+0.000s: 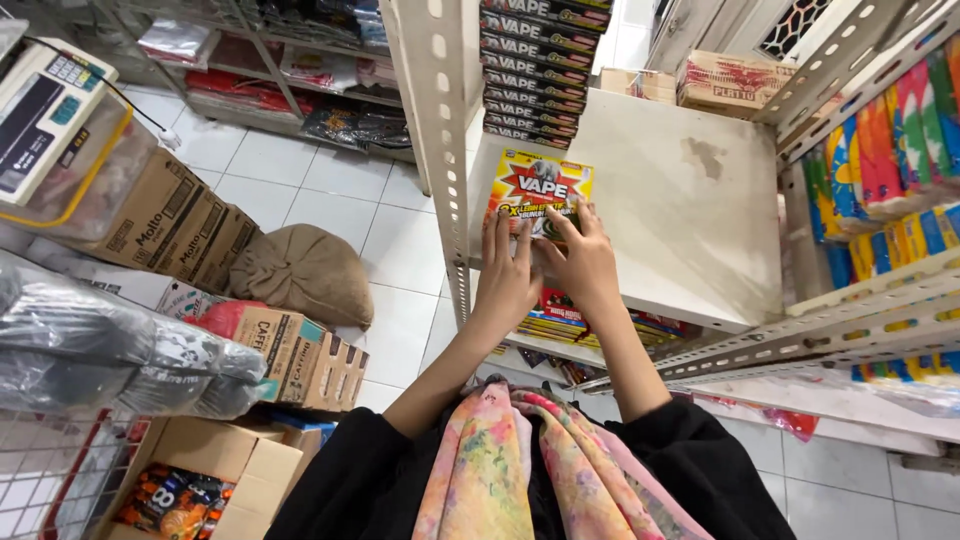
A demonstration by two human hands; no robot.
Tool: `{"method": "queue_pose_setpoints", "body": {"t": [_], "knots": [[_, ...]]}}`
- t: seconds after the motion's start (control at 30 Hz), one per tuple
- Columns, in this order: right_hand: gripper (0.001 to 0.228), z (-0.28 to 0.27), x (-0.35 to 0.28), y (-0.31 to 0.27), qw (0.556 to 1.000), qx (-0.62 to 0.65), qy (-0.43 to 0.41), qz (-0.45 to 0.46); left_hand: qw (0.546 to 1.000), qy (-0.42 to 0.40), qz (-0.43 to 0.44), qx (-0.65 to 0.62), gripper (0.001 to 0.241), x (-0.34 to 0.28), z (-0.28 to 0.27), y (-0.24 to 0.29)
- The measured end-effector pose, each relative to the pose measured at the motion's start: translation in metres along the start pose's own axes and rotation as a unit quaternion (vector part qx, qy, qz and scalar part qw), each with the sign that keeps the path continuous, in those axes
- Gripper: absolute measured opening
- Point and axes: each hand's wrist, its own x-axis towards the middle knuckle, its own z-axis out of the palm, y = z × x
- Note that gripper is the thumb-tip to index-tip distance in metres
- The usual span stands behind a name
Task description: The person restocks a shelf by taking boxes of mosquito repellent coils from stacks on the floor and arranging them on the shelf.
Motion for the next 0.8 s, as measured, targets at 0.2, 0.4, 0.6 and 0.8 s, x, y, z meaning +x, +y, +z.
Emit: {"method": "queue_pose_setpoints", "body": {"t": [0.2,0.4,0.6,0.8], "knots": [[0.048,0.01,0.03,-0.012,1.0,0.024,0.007,-0.01,0.999,0.009,-0.021,0.022,0.073,0.022,-0.004,-0.012],[0.046,0.028,0.04,-0.01,1.0,0.014,0.021,-0.005,0.998,0.04,-0.036,0.031,0.067,0.029,0.016,-0.029],[0.048,0.033,0.039,-0.009,0.999,0.021,0.028,-0.001,0.998,0.045,-0.03,0.04,0.071,0.034,0.01,-0.025],[0.054,0.01,0.028,-0.023,0.985,0.072,0.108,-0.115,0.991,0.076,0.023,-0.103,0.068,-0.021,0.004,-0.008]]}}
